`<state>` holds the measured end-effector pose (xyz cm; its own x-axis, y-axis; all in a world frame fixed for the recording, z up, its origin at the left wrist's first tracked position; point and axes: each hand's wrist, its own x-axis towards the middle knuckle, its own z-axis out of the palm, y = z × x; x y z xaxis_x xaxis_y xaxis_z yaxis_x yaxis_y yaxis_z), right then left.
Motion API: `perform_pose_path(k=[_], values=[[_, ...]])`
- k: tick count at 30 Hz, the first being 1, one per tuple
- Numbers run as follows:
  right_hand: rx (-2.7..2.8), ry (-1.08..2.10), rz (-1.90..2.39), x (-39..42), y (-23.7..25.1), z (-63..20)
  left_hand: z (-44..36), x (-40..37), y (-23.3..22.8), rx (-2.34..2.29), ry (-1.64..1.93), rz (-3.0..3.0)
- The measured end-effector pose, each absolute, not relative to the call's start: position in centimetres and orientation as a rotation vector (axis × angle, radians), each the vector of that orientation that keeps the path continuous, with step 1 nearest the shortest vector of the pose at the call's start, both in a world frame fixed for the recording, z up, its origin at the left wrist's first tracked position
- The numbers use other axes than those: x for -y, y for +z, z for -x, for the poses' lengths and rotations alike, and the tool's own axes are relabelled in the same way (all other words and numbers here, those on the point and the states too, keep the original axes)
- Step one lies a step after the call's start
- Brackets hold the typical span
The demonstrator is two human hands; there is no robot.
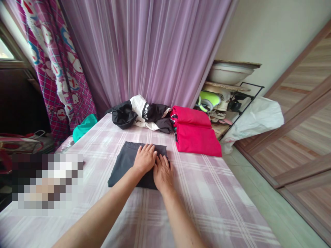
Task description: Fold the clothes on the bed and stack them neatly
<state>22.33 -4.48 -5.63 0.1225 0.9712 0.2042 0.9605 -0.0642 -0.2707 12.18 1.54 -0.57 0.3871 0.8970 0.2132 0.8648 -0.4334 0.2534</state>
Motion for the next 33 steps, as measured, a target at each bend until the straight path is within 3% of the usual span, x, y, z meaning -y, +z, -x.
perform_pose_path(k=[7,15,22,28,33], values=[[1.886,0.078,2.102,5.1,-4.4,-22.2,-5.8,-2.9,-2.6,-1.818,0.407,-2.450],[1.942,-0.053,1.826,0.8,3.2,-18.8,-5.5,-2.5,-2.9,-1.855,0.419,-2.438],[2.004,0.313,2.152,-3.3,-1.3,-21.0,-5.4,-2.6,-2.9,-1.879,0.376,-2.429],[1.840,0.243,2.314,-3.7,-0.1,-25.1,-5.5,-2.6,-3.0,-1.881,0.394,-2.459],[1.857,0.002,2.084,-1.8,0.2,-23.8,-5.5,-2.5,-2.9,-1.895,0.378,-2.465]])
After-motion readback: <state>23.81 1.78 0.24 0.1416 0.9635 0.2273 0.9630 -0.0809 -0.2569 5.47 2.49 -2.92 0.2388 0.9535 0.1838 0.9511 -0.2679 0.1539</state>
